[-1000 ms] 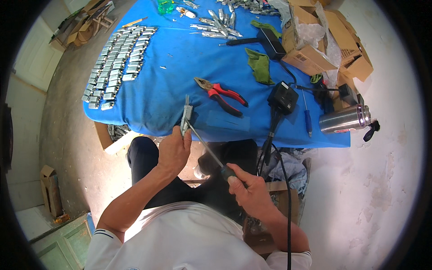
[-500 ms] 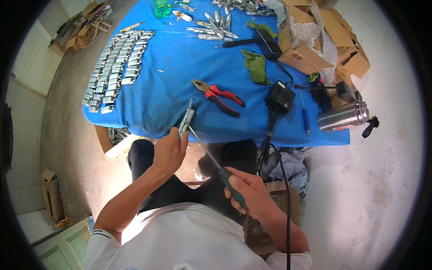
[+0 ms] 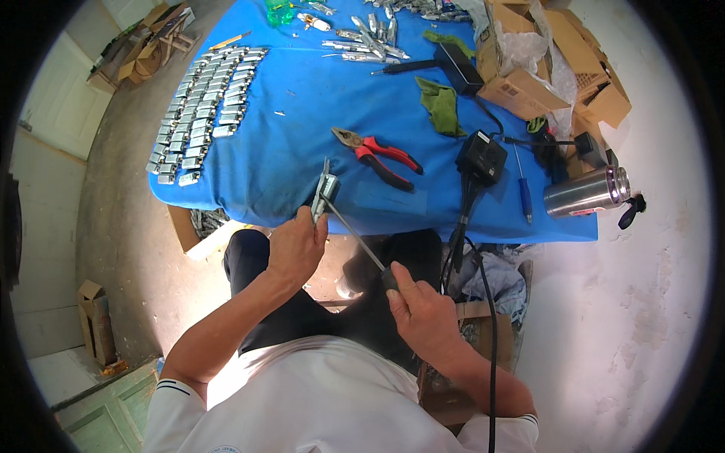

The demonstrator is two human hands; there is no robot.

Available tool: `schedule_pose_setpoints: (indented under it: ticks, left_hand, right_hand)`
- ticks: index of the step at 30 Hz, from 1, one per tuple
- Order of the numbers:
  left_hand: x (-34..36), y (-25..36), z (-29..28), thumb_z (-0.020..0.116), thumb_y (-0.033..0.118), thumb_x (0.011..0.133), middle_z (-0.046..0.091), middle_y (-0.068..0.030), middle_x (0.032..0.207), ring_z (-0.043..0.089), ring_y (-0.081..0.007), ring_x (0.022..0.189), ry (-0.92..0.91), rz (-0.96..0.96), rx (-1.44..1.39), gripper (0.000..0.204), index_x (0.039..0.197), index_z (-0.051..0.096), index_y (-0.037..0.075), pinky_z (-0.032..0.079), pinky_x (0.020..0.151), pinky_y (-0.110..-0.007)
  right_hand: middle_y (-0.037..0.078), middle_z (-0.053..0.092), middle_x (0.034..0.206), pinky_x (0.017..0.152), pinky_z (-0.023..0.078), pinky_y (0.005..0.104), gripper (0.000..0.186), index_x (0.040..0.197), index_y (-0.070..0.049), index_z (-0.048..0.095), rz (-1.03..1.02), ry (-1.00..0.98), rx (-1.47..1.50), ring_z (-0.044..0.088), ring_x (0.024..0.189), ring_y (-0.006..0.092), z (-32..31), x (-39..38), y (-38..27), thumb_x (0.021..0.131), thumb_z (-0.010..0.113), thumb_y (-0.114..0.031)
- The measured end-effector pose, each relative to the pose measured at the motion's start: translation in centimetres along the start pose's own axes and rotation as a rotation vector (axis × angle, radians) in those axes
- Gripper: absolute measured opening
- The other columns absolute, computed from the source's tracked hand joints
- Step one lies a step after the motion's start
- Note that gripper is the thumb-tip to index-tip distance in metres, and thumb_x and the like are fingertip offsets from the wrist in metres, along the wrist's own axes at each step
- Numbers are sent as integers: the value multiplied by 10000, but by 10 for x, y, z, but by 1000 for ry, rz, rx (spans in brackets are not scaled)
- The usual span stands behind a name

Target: The person sits on the floor and uses a soldering iron to work on small silver electronic components. They hold the components with one hand and apply the soldering iron with the other, occasionally using a screwdriver to adjust parts. The person places the finished components onto a blue cloth on the floor.

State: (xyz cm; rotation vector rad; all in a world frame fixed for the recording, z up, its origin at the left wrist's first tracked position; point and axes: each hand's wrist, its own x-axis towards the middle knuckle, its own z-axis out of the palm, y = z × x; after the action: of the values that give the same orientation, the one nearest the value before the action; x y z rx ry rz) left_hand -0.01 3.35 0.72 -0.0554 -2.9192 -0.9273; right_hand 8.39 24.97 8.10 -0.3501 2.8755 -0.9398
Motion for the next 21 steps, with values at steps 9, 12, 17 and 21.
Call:
schedule_pose_setpoints:
  ticks: [9, 12, 17, 21]
  left_hand:
    - [1, 3, -2, 544, 270, 934, 601, -237, 644, 607, -421, 607, -48, -65, -57, 308, 823, 498, -14, 478, 545, -499]
    - [2, 3, -6, 529, 275, 940, 593, -254, 655, 596, -450, 647, -67, -85, -128, 332, 827, 507, -36, 468, 589, -518]
    - [5, 4, -15, 498, 285, 953, 576, -284, 676, 566, -480, 691, -172, -151, -290, 367, 827, 524, -59, 431, 632, -531]
    - [4, -11, -9, 480, 336, 972, 540, -215, 614, 510, -379, 568, -219, -180, -526, 427, 786, 515, -46, 404, 569, -461]
  right_hand:
    - [99, 549, 702, 500, 470, 354, 533, 1279, -96, 576, -198, 151, -326, 574, 578, 253, 6, 0, 4, 767, 723, -99]
    - [76, 540, 699, 479, 453, 329, 541, 1258, -119, 594, -278, 194, -411, 575, 575, 232, -1, 6, 8, 736, 738, -117]
    - [73, 605, 727, 476, 444, 285, 471, 1221, -120, 630, -232, 160, -164, 597, 593, 210, -28, 18, 11, 760, 729, -130]
    - [32, 628, 741, 498, 423, 230, 408, 1234, -85, 624, 207, -157, 469, 558, 561, 110, -57, 25, 15, 838, 695, -155]
